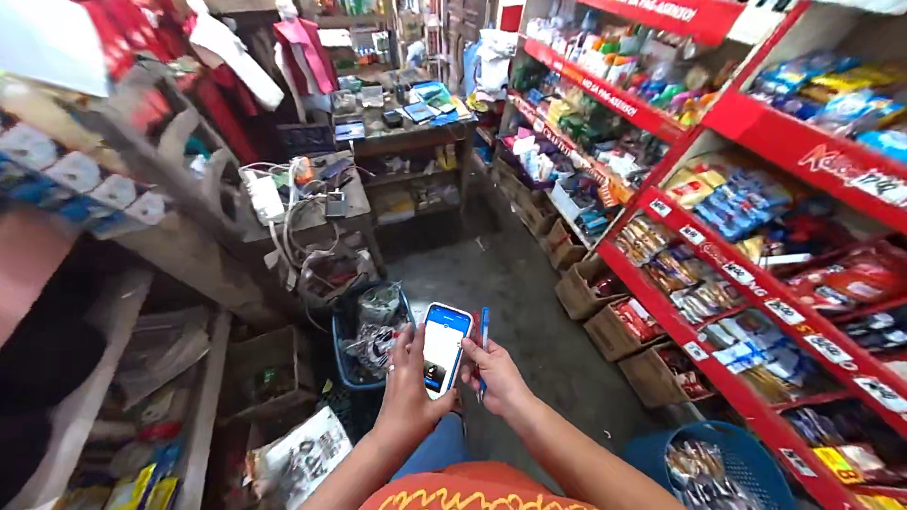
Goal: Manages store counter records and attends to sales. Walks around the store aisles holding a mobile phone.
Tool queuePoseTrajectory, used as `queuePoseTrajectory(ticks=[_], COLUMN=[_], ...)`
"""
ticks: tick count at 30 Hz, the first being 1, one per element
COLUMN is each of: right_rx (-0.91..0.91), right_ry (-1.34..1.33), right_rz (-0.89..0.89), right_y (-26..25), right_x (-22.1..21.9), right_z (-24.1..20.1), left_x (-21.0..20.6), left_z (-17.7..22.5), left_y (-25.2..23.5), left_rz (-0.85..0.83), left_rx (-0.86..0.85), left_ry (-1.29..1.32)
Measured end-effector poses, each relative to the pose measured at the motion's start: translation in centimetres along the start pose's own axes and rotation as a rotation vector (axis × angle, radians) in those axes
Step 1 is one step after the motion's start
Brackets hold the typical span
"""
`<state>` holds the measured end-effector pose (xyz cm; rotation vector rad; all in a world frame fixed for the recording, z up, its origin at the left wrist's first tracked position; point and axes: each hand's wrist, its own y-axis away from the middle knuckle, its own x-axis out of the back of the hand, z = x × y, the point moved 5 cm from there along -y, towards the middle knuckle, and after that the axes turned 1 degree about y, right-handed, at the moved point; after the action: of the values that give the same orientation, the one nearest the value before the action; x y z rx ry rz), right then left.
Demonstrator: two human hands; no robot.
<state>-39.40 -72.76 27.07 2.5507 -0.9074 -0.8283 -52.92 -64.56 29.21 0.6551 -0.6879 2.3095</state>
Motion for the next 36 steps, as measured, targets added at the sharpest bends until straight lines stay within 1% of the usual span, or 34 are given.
queuePoseTrajectory(ticks=[1, 3, 5, 6, 8, 10, 13, 15, 17, 19, 21, 23, 24, 26, 28, 31, 33, 36], right_rx=[0.02, 0.034, 0.007, -0.017, -0.033, -0.036, -0.034, -0.02, -0.004, -0.004, -0.035, -0.119, -0.16, -0.218, -0.268, -0.363, -0.38, -0.354], right_ry=[-0.007, -0.003, 0.009, 0.01, 0.008, -0.001, 0.013, 0.055, 0.084, 0.07, 0.066, 0.112, 0.149, 0.219, 0.297, 0.439, 0.503, 0.522], right_rz=[0.02, 0.049, 0.085, 0.106, 0.131, 0.151, 0.144, 0.089, -0.003, -0.075, -0.047, -0.015, -0.035, -0.111, -0.183, -0.231, -0.251, -0.26], right_y=[-2.6, -7.8, -12.5, -14.5, -18.6, -22.4, -28.2, -32.8, -38.2, -44.2, -51.3, -58.0, -61.1, -66.9, -72.2, -79.4, -83.8, -90.4], right_x=[1.1, 3.2, 4.9, 5.6, 6.6, 7.5, 8.5, 8.7, 8.9, 9.4, 10.2, 10.9, 10.8, 9.1, 6.2, 2.2, -0.1, -5.1], right_z=[-1.7, -5.3, -9.1, -10.7, -14.3, -17.5, -21.4, -24.3, -27.1, -29.8, -32.7, -34.4, -34.9, -36.0, -36.6, -36.0, -35.7, -37.6], left_x=[-1.2, -3.8, -6.1, -7.3, -9.3, -11.4, -14.5, -15.9, -16.9, -17.3, -16.8, -15.5, -14.6, -12.3, -10.2, -8.4, -7.8, -5.7], left_z=[-0.9, -2.7, -4.2, -4.9, -5.4, -5.6, -6.3, -7.4, -9.2, -11.0, -12.2, -13.7, -14.5, -16.1, -17.4, -20.1, -22.7, -26.7], left_y=[-3.1, -9.7, -16.1, -18.7, -23.9, -28.4, -34.9, -39.9, -44.7, -49.2, -54.0, -57.6, -59.2, -62.1, -64.6, -66.9, -68.0, -71.1], left_rz=[-0.037, -0.135, -0.292, -0.36, -0.489, -0.578, -0.579, -0.542, -0.462, -0.333, -0.167, 0.0, 0.078, 0.236, 0.399, 0.61, 0.719, 0.829], left_rx=[0.026, 0.165, 0.381, 0.492, 0.627, 0.704, 0.788, 0.783, 0.768, 0.771, 0.796, 0.803, 0.791, 0.774, 0.745, 0.725, 0.733, 0.704], left_ry=[0.106, 0.407, 0.724, 0.833, 0.963, 1.07, 1.167, 1.18, 1.189, 1.212, 1.21, 1.192, 1.173, 1.133, 1.144, 1.215, 1.222, 1.243])
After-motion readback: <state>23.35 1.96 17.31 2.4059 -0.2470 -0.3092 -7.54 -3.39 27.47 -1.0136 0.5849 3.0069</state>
